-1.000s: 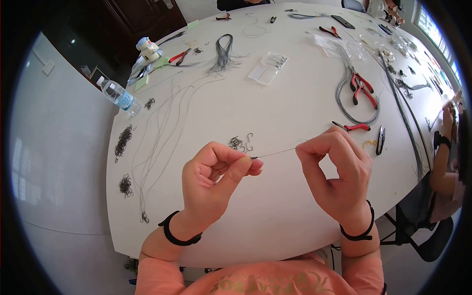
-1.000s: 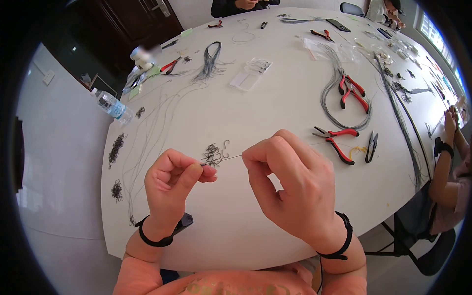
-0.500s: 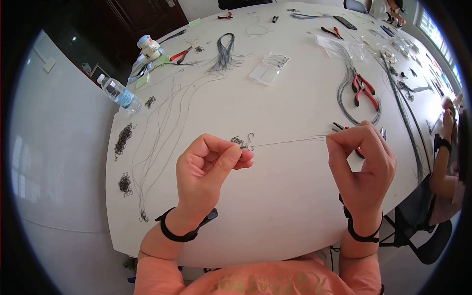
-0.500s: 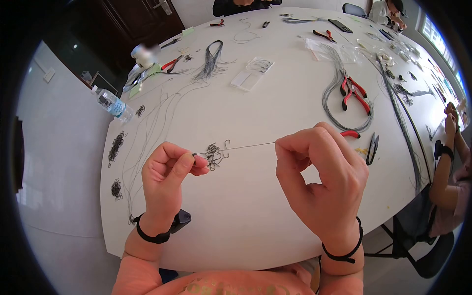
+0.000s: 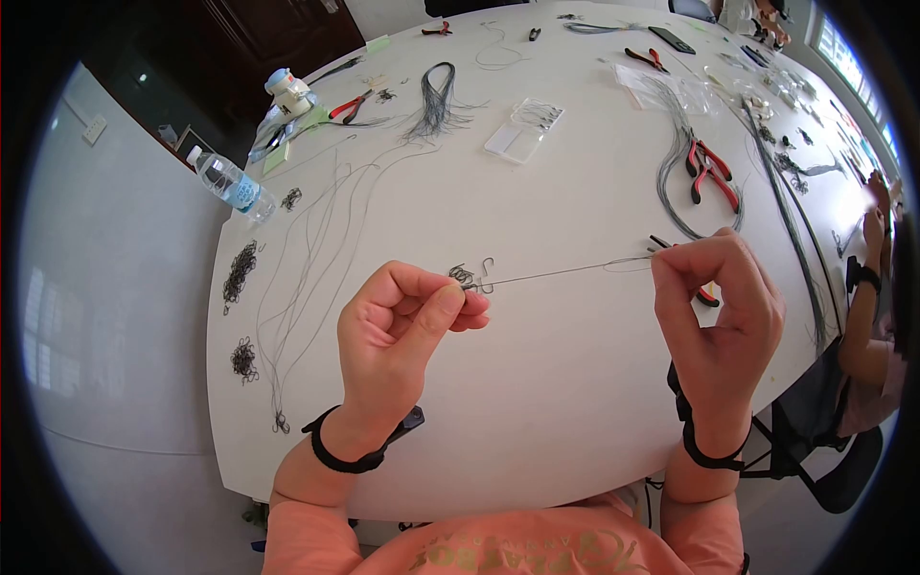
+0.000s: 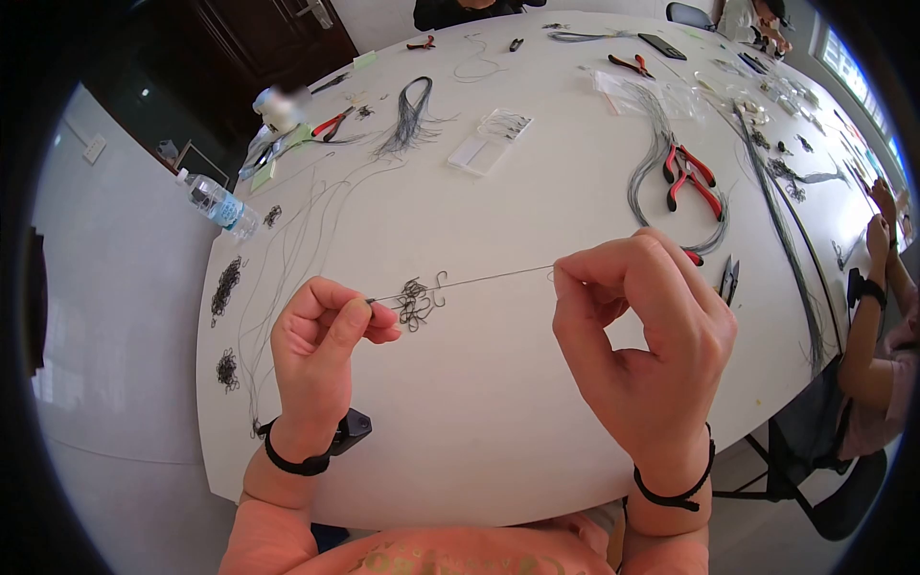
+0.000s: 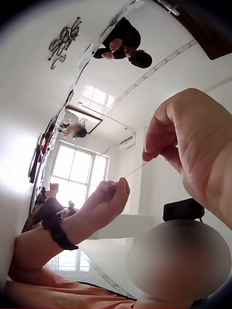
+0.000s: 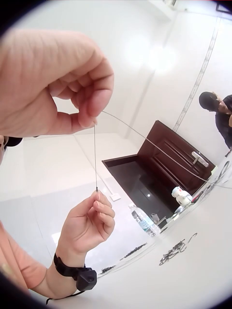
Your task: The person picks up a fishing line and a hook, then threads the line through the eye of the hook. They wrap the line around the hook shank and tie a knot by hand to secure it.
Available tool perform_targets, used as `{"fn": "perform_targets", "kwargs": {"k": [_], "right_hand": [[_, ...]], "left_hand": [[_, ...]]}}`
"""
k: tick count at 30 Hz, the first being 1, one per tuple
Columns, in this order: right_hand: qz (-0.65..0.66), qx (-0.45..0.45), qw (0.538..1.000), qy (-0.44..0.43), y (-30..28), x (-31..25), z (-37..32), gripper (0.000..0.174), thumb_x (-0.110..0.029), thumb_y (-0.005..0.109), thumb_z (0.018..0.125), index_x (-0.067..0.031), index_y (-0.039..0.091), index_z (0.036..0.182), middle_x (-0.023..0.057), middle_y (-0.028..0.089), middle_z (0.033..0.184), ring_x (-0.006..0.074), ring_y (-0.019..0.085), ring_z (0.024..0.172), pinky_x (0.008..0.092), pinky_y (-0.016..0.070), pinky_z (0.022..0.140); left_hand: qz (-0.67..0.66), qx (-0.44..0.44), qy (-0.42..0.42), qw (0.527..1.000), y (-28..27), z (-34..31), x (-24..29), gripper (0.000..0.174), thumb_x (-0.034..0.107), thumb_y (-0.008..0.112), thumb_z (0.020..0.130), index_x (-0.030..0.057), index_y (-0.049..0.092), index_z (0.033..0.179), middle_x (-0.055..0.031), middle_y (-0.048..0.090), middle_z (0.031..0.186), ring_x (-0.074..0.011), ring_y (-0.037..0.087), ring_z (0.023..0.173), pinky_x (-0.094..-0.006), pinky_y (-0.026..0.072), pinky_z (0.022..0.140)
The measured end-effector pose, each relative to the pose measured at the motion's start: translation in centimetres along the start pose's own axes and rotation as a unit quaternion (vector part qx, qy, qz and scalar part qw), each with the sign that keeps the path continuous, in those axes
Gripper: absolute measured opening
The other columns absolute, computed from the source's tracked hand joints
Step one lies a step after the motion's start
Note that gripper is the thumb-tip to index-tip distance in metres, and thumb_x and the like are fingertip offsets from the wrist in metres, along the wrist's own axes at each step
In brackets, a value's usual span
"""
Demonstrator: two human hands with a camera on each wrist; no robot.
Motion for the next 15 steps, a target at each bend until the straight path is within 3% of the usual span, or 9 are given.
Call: {"fn": "perform_targets", "kwargs": {"k": [15], "right_hand": [[-0.008, -0.016, 0.998, 0.065, -0.36, 0.36, 0.17, 0.011, 0.008, 0.07, 0.077, -0.0001, 0.063, 0.078, 0.0033, 0.062, 0.07, 0.0097, 0.062, 0.06, 0.022, 0.049, 0.057]], "left_hand": [[0.003, 0.006, 0.001, 1.0, -0.15, -0.06, 0.46, 0.008, 0.008, 0.062, 0.099, 0.0003, 0.061, 0.099, -0.011, 0.072, 0.085, -0.0152, 0.07, 0.076, -0.032, 0.0603, 0.072]]}}
Point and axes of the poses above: each hand's wrist, its own z-axis towards the middle knuckle, its own y-axis out of the palm, x = y × z, the point moved 1 cm from there along z, towards the middle knuckle
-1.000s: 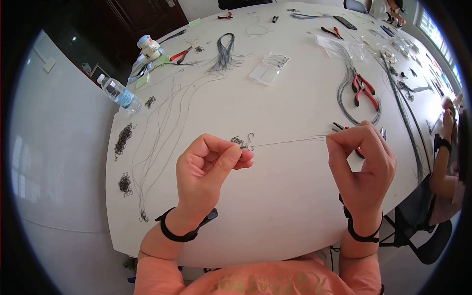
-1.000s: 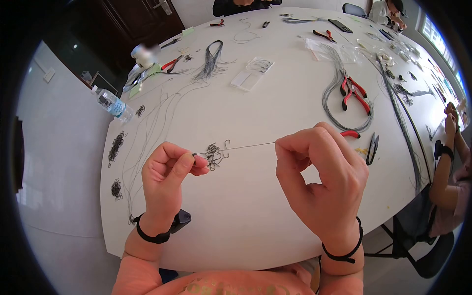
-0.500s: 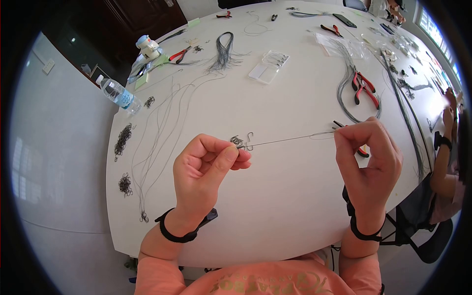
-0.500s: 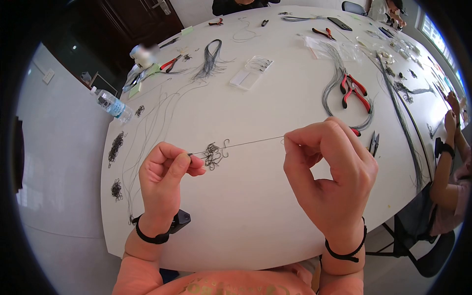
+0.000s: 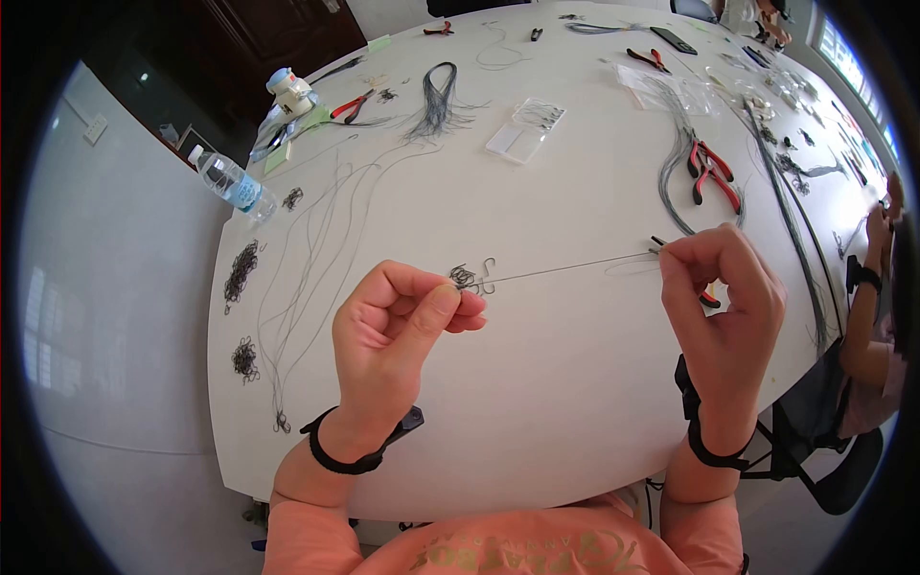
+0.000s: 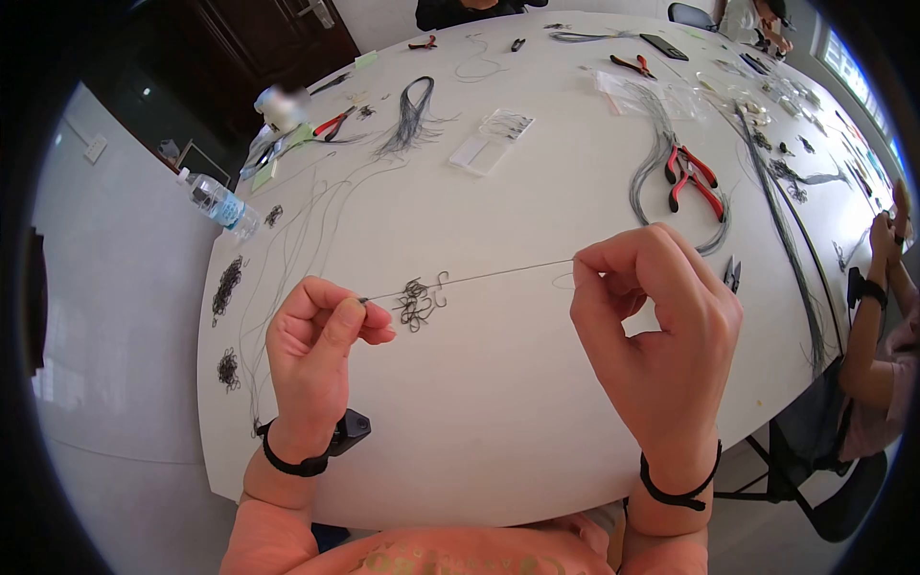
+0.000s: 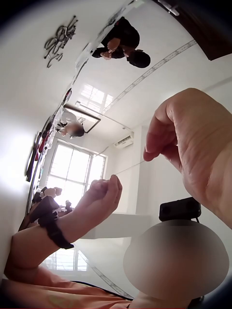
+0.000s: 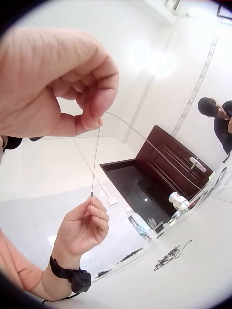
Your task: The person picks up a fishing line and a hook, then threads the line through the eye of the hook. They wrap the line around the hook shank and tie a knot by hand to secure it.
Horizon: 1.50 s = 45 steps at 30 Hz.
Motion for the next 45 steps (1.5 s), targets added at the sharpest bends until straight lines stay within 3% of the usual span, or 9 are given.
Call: {"fn": "perform_targets", "kwargs": {"k": [22, 24, 26, 28, 29, 31, 33, 38, 45], "right_hand": [[-0.033, -0.028, 0.996, 0.08, -0.6, 1.2, 0.1, 0.009, 0.003, 0.07, 0.078, 0.0008, 0.061, 0.076, 0.0035, 0.06, 0.066, 0.0103, 0.058, 0.057, 0.0225, 0.0459, 0.054], [-0.105, -0.104, 0.987, 0.058, -0.6, 1.8, 0.0, 0.011, 0.0, 0.073, 0.078, -0.0015, 0.066, 0.085, 0.0058, 0.068, 0.083, 0.0132, 0.06, 0.056, 0.0243, 0.0477, 0.055], [-0.097, -0.114, 0.987, 0.056, -0.1, 1.3, -0.2, 0.017, -0.002, 0.075, 0.078, -0.0035, 0.067, 0.093, 0.0068, 0.069, 0.095, 0.0142, 0.061, 0.056, 0.0257, 0.0489, 0.056], [-0.052, -0.154, 0.986, 0.041, 0.1, 0.1, 0.0, 0.038, -0.004, 0.078, 0.078, -0.0061, 0.066, 0.114, 0.0092, 0.066, 0.122, 0.0134, 0.065, 0.06, 0.0265, 0.0503, 0.054], [-0.052, -0.154, 0.986, 0.042, 0.5, -0.3, -0.2, 0.038, -0.004, 0.078, 0.078, -0.0061, 0.066, 0.114, 0.0092, 0.066, 0.122, 0.0134, 0.065, 0.06, 0.0265, 0.0503, 0.054], [0.15, -0.208, 0.965, 0.055, 1.4, -1.4, -0.7, 0.037, -0.001, 0.078, 0.079, -0.0028, 0.064, 0.113, 0.0092, 0.067, 0.118, 0.0135, 0.069, 0.065, 0.0246, 0.051, 0.051], [0.205, -0.233, 0.95, 0.043, 2.8, -1.8, -1.6, 0.029, 0.001, 0.075, 0.081, -0.0013, 0.063, 0.108, 0.0085, 0.068, 0.109, 0.0157, 0.073, 0.075, 0.0256, 0.0551, 0.053], [0.209, -0.184, 0.96, -0.027, 4.4, -1.4, -2.5, 0.019, 0.001, 0.075, 0.081, -0.0025, 0.065, 0.096, 0.0059, 0.066, 0.086, 0.0175, 0.071, 0.072, 0.029, 0.0555, 0.058], [0.183, -0.17, 0.966, -0.06, 4.2, -1.5, -2.2, 0.016, 0.009, 0.077, 0.074, -0.0009, 0.07, 0.085, 0.0069, 0.065, 0.079, 0.0144, 0.065, 0.065, 0.025, 0.0503, 0.056]], "left_hand": [[-0.018, -0.005, 0.004, 1.0, 0.5, -0.5, 0.2, 0.007, 0.004, 0.064, 0.098, -0.0007, 0.059, 0.098, -0.0121, 0.073, 0.086, -0.0173, 0.072, 0.077, -0.0318, 0.0599, 0.077], [0.032, -0.02, 0.037, 0.999, 0.4, -0.5, 0.0, 0.005, 0.0, 0.064, 0.096, -0.001, 0.059, 0.098, -0.0126, 0.073, 0.088, -0.0178, 0.072, 0.08, -0.0318, 0.0598, 0.078], [0.082, -0.035, 0.071, 0.993, 0.2, -0.5, -0.4, 0.006, -0.004, 0.064, 0.095, -0.0012, 0.059, 0.098, -0.0131, 0.073, 0.089, -0.0183, 0.072, 0.083, -0.0317, 0.0597, 0.079], [0.228, -0.077, 0.2, 0.95, 0.2, -0.5, -0.5, 0.01, -0.009, 0.065, 0.092, -0.0015, 0.06, 0.097, -0.0144, 0.074, 0.092, -0.0195, 0.073, 0.087, -0.0309, 0.0589, 0.079], [0.228, -0.078, 0.199, 0.95, 0.3, -0.4, -0.6, 0.01, -0.009, 0.065, 0.092, -0.0015, 0.06, 0.097, -0.0144, 0.074, 0.092, -0.0195, 0.073, 0.087, -0.0309, 0.0589, 0.079], [0.251, -0.061, 0.26, 0.93, 0.7, -0.2, -0.7, 0.016, -0.009, 0.074, 0.083, 0.0012, 0.067, 0.092, -0.0111, 0.075, 0.091, -0.0174, 0.073, 0.076, -0.0262, 0.0576, 0.067], [0.263, -0.066, 0.273, 0.923, 0.8, -0.2, -0.6, 0.018, -0.01, 0.075, 0.081, 0.0017, 0.067, 0.093, -0.0113, 0.075, 0.091, -0.0187, 0.073, 0.076, -0.0264, 0.0572, 0.066], [0.28, -0.072, 0.318, 0.903, 1.0, 0.0, -0.5, 0.022, -0.009, 0.078, 0.078, 0.0024, 0.069, 0.094, -0.0094, 0.074, 0.088, -0.0191, 0.071, 0.073, -0.0268, 0.0551, 0.06], [0.292, -0.076, 0.313, 0.9, 1.1, -0.2, -0.2, 0.024, -0.007, 0.081, 0.076, 0.004, 0.071, 0.094, -0.0064, 0.071, 0.082, -0.0163, 0.066, 0.068, -0.0257, 0.0519, 0.056]]}}
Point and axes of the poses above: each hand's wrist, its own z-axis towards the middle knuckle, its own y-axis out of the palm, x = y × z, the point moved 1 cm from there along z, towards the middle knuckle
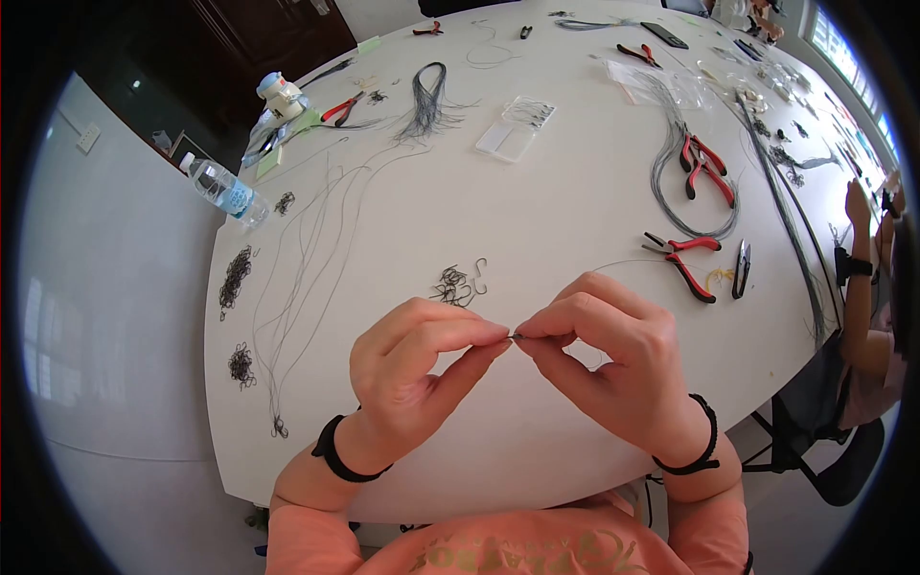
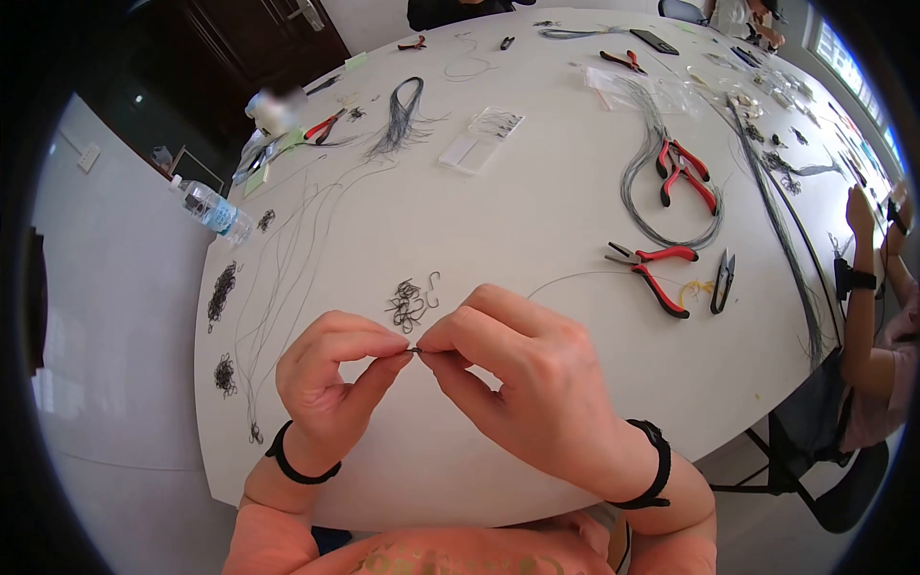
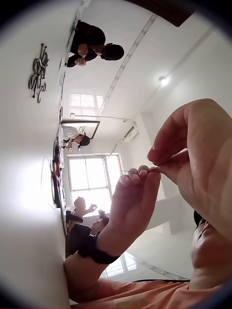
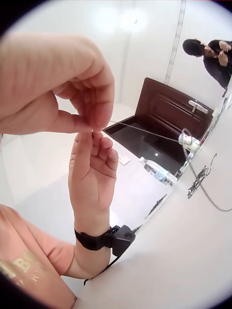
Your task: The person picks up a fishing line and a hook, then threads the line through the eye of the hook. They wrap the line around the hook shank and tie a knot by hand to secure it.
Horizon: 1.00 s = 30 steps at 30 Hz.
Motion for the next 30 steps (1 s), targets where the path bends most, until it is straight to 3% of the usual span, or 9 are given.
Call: {"fn": "perform_targets", "kwargs": {"k": [10, 18, 23, 30], "right_hand": [[-0.013, 0.002, 1.0, 0.003, 0.1, 0.0, 0.0, 0.016, 0.005, 0.077, 0.075, -0.0048, 0.07, 0.086, 0.0034, 0.062, 0.073, 0.0146, 0.064, 0.061, 0.0265, 0.0493, 0.052], [-0.036, -0.001, 0.999, -0.026, 0.0, -0.1, -0.1, 0.014, 0.001, 0.076, 0.077, -0.0077, 0.07, 0.086, 0.0015, 0.061, 0.073, 0.0154, 0.062, 0.06, 0.0284, 0.0481, 0.05], [0.053, -0.056, 0.994, 0.075, -0.3, 0.2, 0.2, 0.01, 0.001, 0.075, 0.081, -0.0041, 0.07, 0.087, 0.0033, 0.063, 0.075, 0.0137, 0.065, 0.067, 0.026, 0.0521, 0.058], [0.174, -0.042, 0.976, 0.124, 0.0, 1.1, -0.1, 0.007, 0.001, 0.073, 0.085, -0.0009, 0.068, 0.09, 0.0047, 0.066, 0.081, 0.0138, 0.065, 0.068, 0.0263, 0.0524, 0.061]], "left_hand": [[-0.106, -0.031, -0.116, 0.987, -0.2, -0.2, 0.0, 0.016, -0.006, 0.078, 0.08, 0.0026, 0.071, 0.091, -0.007, 0.071, 0.082, -0.0142, 0.065, 0.068, -0.025, 0.0525, 0.06], [-0.079, -0.029, -0.079, 0.993, -0.2, -0.1, 0.3, 0.015, -0.007, 0.076, 0.082, 0.0024, 0.07, 0.092, -0.0068, 0.07, 0.081, -0.0143, 0.065, 0.067, -0.0252, 0.0518, 0.059], [-0.064, -0.023, -0.066, 0.996, -0.1, -0.2, 0.2, 0.014, -0.007, 0.076, 0.082, 0.0017, 0.07, 0.091, -0.0069, 0.07, 0.081, -0.0146, 0.065, 0.068, -0.0255, 0.0512, 0.059], [-0.207, -0.013, -0.228, 0.951, -0.2, -0.8, 0.1, 0.007, -0.004, 0.072, 0.087, 0.0003, 0.068, 0.091, -0.0057, 0.071, 0.086, -0.0116, 0.066, 0.077, -0.0264, 0.0533, 0.072]]}}
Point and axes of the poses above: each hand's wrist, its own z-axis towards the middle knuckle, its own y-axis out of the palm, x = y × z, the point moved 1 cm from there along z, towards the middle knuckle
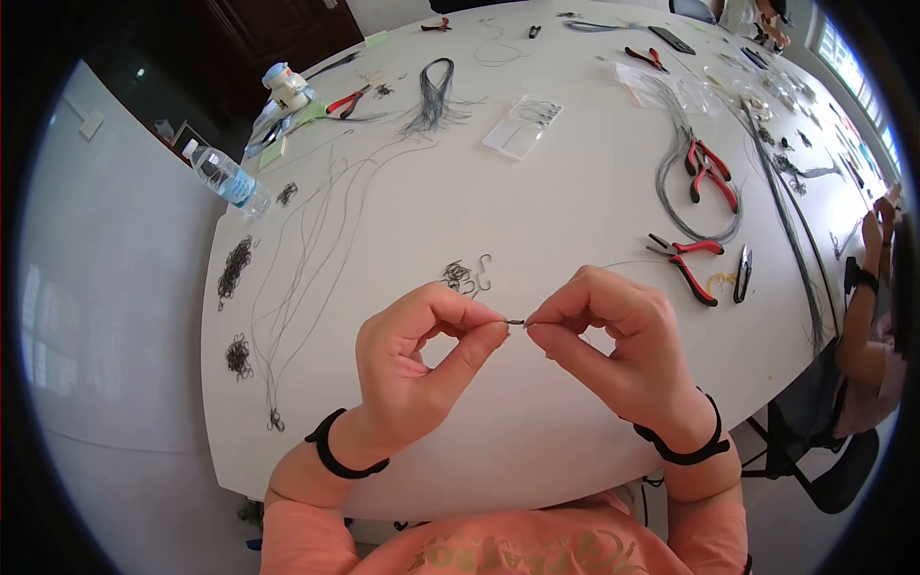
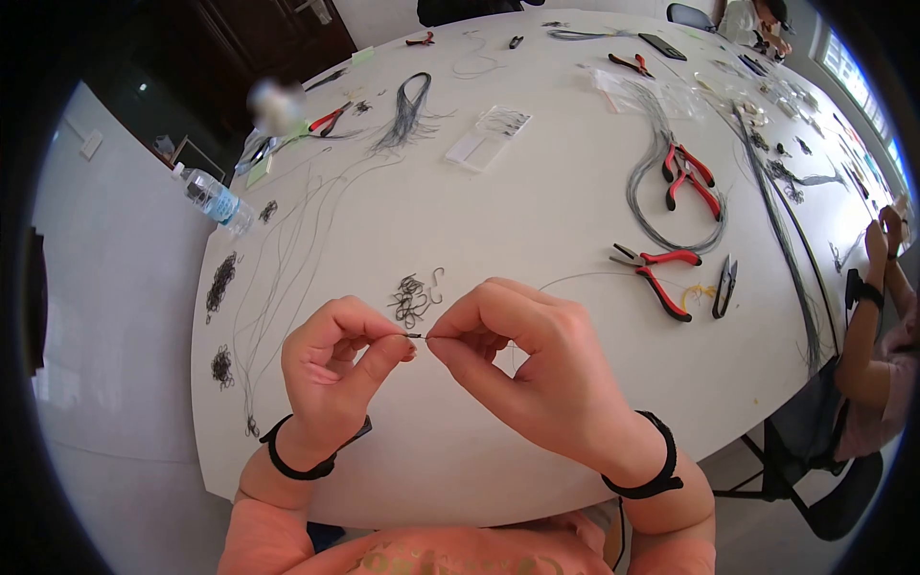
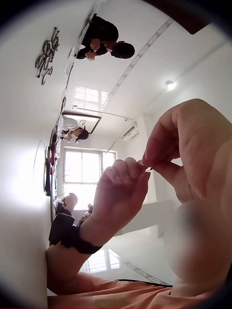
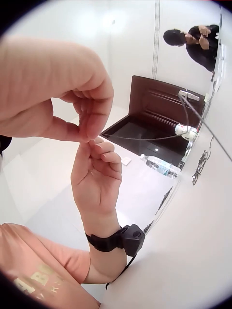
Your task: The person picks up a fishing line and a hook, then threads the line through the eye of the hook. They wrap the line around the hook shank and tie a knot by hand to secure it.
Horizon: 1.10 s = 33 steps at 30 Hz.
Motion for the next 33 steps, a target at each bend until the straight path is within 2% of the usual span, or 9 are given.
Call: {"fn": "perform_targets", "kwargs": {"k": [4, 11, 14, 16, 19, 21, 23, 26, 33], "right_hand": [[-0.083, 0.001, 0.995, -0.05, -0.1, -0.5, 0.1, 0.007, 0.003, 0.072, 0.085, -0.0005, 0.067, 0.089, 0.0056, 0.065, 0.079, 0.0146, 0.064, 0.066, 0.0266, 0.0506, 0.06], [-0.119, 0.016, 0.991, -0.065, -0.3, -0.4, 0.1, 0.008, 0.003, 0.071, 0.084, -0.0022, 0.067, 0.088, 0.0059, 0.064, 0.078, 0.0149, 0.061, 0.062, 0.0264, 0.0487, 0.056], [-0.167, 0.01, 0.985, -0.04, -0.4, -1.1, 0.1, 0.009, 0.002, 0.072, 0.083, -0.0015, 0.067, 0.09, 0.0058, 0.066, 0.08, 0.0139, 0.061, 0.06, 0.0259, 0.0487, 0.052], [-0.147, 0.007, 0.989, -0.001, -0.3, -1.9, 0.1, 0.011, 0.001, 0.073, 0.083, -0.001, 0.066, 0.091, 0.0058, 0.068, 0.082, 0.0136, 0.063, 0.06, 0.0258, 0.0491, 0.052], [-0.103, 0.006, 0.994, 0.042, 0.2, -1.9, 0.0, 0.014, 0.001, 0.074, 0.083, -0.0001, 0.065, 0.094, 0.0059, 0.07, 0.085, 0.0138, 0.065, 0.061, 0.0258, 0.0505, 0.052], [-0.079, 0.008, 0.996, 0.046, 0.4, -1.1, -0.3, 0.015, 0.001, 0.074, 0.082, 0.0003, 0.065, 0.095, 0.0059, 0.071, 0.087, 0.0142, 0.067, 0.062, 0.0261, 0.0516, 0.053], [-0.093, 0.022, 0.995, -0.038, 0.4, -0.1, -0.4, 0.013, 0.003, 0.073, 0.082, -0.0009, 0.065, 0.092, 0.006, 0.069, 0.084, 0.015, 0.068, 0.064, 0.0257, 0.0535, 0.056], [-0.141, 0.03, 0.985, -0.089, 0.3, -0.3, -0.2, 0.012, 0.004, 0.073, 0.082, -0.0018, 0.066, 0.09, 0.0058, 0.066, 0.08, 0.0154, 0.068, 0.063, 0.0258, 0.0547, 0.057], [-0.166, 0.025, 0.982, -0.087, 0.3, -1.0, 0.0, 0.011, 0.003, 0.073, 0.081, -0.0032, 0.067, 0.087, 0.0041, 0.061, 0.075, 0.014, 0.066, 0.063, 0.026, 0.0543, 0.054]], "left_hand": [[-0.06, -0.005, -0.057, 0.997, 0.1, 0.0, -0.1, 0.006, -0.003, 0.071, 0.09, -0.0013, 0.066, 0.094, -0.0055, 0.071, 0.087, -0.0109, 0.066, 0.08, -0.0265, 0.0545, 0.077], [-0.059, -0.008, -0.057, 0.997, 0.2, 0.0, -0.4, 0.006, -0.003, 0.071, 0.09, -0.0013, 0.066, 0.093, -0.0053, 0.071, 0.087, -0.0107, 0.066, 0.08, -0.0267, 0.0545, 0.077], [-0.03, 0.002, -0.022, 0.999, 0.1, 0.3, -0.7, 0.008, -0.005, 0.072, 0.088, 0.0005, 0.067, 0.092, -0.0055, 0.071, 0.086, -0.0113, 0.066, 0.076, -0.026, 0.054, 0.073], [0.129, -0.003, 0.12, 0.984, 0.0, 0.6, -0.5, 0.014, -0.006, 0.075, 0.083, 0.0034, 0.068, 0.091, -0.0062, 0.07, 0.084, -0.0142, 0.065, 0.071, -0.0263, 0.0526, 0.065], [0.183, 0.013, 0.196, 0.963, 0.2, 0.8, -0.6, 0.019, -0.007, 0.078, 0.078, 0.0056, 0.069, 0.091, -0.0066, 0.069, 0.083, -0.0175, 0.065, 0.068, -0.0271, 0.051, 0.059], [0.197, -0.001, 0.207, 0.958, 0.2, 0.7, -0.4, 0.02, -0.008, 0.077, 0.079, 0.0037, 0.067, 0.092, -0.0085, 0.069, 0.084, -0.0184, 0.066, 0.07, -0.0269, 0.0513, 0.062], [0.211, -0.012, 0.219, 0.953, 0.2, 0.7, -0.3, 0.021, -0.01, 0.075, 0.08, 0.0019, 0.065, 0.094, -0.0103, 0.069, 0.086, -0.0192, 0.066, 0.073, -0.0268, 0.0517, 0.065], [0.217, -0.006, 0.23, 0.949, 0.1, 0.8, -0.2, 0.022, -0.01, 0.076, 0.079, 0.0023, 0.065, 0.093, -0.0104, 0.069, 0.086, -0.0191, 0.066, 0.072, -0.0264, 0.0512, 0.063], [0.193, -0.019, 0.181, 0.964, 0.1, 0.7, 0.1, 0.02, -0.01, 0.075, 0.08, 0.0022, 0.065, 0.092, -0.0094, 0.07, 0.086, -0.0172, 0.065, 0.073, -0.0263, 0.051, 0.065]]}}
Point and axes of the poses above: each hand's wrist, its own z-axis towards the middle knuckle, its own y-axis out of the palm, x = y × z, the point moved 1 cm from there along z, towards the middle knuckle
